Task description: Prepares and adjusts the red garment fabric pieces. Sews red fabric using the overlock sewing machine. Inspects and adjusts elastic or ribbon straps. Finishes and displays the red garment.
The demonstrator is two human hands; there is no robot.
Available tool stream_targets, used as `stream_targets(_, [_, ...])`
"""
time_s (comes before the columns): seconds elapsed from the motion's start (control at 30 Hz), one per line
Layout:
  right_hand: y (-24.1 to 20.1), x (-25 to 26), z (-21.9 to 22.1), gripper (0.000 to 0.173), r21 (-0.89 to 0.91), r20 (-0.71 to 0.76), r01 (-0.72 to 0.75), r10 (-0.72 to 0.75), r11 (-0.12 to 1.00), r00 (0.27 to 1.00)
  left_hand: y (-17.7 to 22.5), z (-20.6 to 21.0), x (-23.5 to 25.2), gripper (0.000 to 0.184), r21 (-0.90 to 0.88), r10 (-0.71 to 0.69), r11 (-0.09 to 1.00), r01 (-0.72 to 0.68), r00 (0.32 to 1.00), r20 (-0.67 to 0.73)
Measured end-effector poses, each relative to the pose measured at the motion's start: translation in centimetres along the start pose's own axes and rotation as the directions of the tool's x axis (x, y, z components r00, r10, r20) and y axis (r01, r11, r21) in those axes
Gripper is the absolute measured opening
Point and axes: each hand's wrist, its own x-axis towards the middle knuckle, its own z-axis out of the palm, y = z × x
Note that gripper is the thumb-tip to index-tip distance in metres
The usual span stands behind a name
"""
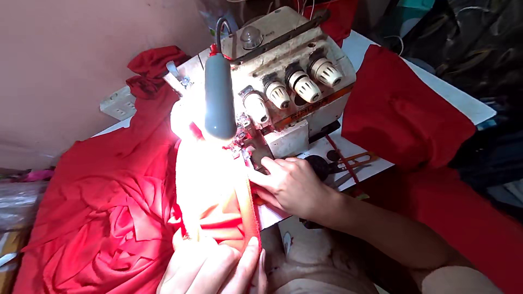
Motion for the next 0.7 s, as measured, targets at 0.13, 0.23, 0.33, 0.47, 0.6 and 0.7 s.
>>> stream_targets(0.13, [0.1,0.0,-0.1,0.032,0.03,0.018,-0.002,0.002,1.0,1.0,0.0,0.2,-0.2,0.017,0.011,0.0,1.0,0.0,1.0,-0.009])
stream_targets(0.23, [0.4,-0.1,-0.1,0.032,0.047,-0.005,0.028,-0.028,0.999,1.0,0.0,0.5,-0.3,0.018,0.009,0.014,1.0,-0.014,1.0,0.008])
stream_targets(0.33, [0.7,-1.2,-0.1,0.029,0.137,-0.171,0.101,-0.077,0.985,0.982,0.3,1.5,-0.7,0.016,0.024,0.03,0.999,-0.031,0.999,0.017])
stream_targets(0.47, [0.5,-2.3,-0.3,0.028,0.22,-0.323,0.124,-0.048,0.967,0.945,0.8,3.4,-1.4,0.015,0.13,0.06,0.99,-0.061,0.998,0.013])
stream_targets(0.6, [0.4,-2.1,-0.2,0.029,0.209,-0.282,0.105,-0.043,0.972,0.958,0.7,4.6,-1.3,0.017,0.227,0.086,0.97,-0.083,0.996,-0.003])
stream_targets(0.7, [0.4,-1.9,0.0,0.03,0.21,-0.27,0.114,-0.055,0.971,0.961,0.6,5.1,-0.9,0.018,0.284,0.054,0.958,-0.041,0.998,-0.037])
